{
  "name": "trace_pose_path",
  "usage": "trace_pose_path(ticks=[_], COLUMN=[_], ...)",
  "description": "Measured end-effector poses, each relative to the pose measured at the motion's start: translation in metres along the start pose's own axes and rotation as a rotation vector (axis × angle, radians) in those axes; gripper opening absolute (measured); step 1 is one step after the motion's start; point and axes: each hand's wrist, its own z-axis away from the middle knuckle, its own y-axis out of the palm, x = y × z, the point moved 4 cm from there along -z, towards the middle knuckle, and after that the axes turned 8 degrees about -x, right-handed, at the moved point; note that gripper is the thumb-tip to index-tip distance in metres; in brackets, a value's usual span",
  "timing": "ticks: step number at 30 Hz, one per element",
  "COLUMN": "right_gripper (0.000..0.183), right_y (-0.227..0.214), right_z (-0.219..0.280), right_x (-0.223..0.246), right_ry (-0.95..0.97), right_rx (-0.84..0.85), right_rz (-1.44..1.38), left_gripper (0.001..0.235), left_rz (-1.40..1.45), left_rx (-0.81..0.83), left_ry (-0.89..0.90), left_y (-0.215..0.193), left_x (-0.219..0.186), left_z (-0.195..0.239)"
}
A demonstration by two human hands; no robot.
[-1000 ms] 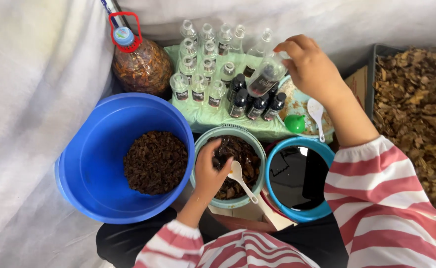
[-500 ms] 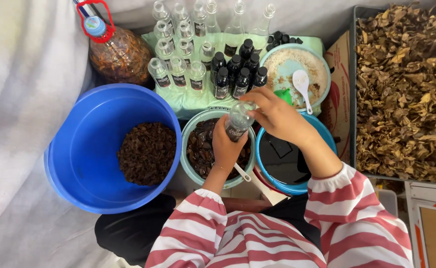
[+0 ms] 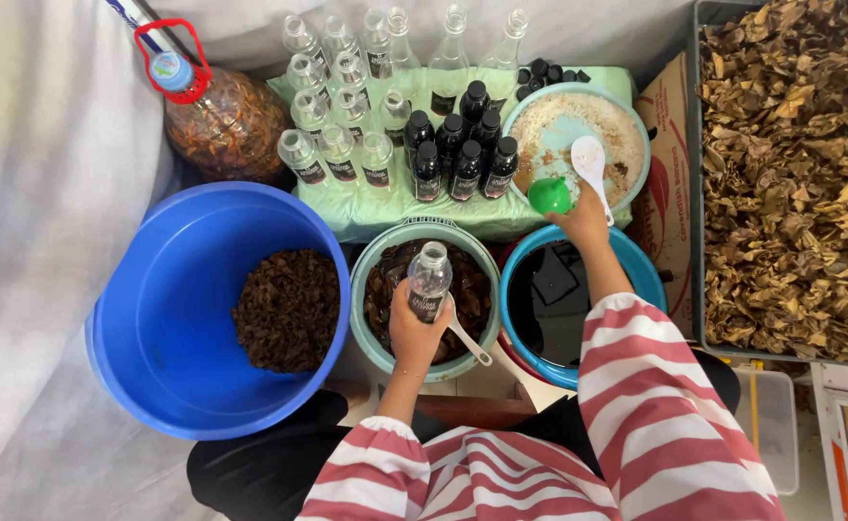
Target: The person pours a dark liquid from a blue bucket into small glass bottles using a green funnel and a white ladle. The person places the filled bottles on a green tray and repeats the process for multiple bottles.
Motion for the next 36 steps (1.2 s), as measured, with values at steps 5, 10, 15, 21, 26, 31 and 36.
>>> trace_pose_path(ticks=[5, 10, 15, 21, 26, 31, 36], right_gripper=[0.105, 0.109, 0.104, 0.106, 0.105, 0.100, 0.093], right_y=[0.078, 0.074, 0.086, 0.090, 0.106, 0.026, -0.064], right_z=[-0.016, -0.011, -0.017, -0.022, -0.034, -0.004, 0.047], right_x=[-0.064, -0.043, -0.053, -0.056, -0.085, -0.003, 0.111], right_ry=[0.070, 0.126, 0.173, 0.107, -0.030, -0.290, -0.813], right_rx=[0.038, -0.010, 0.036, 0.050, -0.162, -0.465, -0.408], right_rz=[0.120, 0.200, 0.251, 0.233, 0.162, -0.111, 0.043], left_gripper=[0.076, 0.078, 0.080, 0.078, 0.074, 0.075, 0.071], left_rz=[-0.008, -0.051, -0.099, -0.095, -0.060, -0.056, -0.068], left_rx=[0.024, 0.064, 0.040, 0.021, 0.050, 0.115, 0.199], left_ry=[-0.060, -0.161, -0.119, -0.097, -0.097, -0.113, 0.037], left_y=[-0.012, -0.018, -0.008, 0.008, 0.006, 0.002, 0.007], left_x=[0.002, 0.000, 0.031, 0.040, 0.023, 0.002, -0.055], left_z=[0.001, 0.005, 0.005, 0.003, 0.001, -0.015, -0.028])
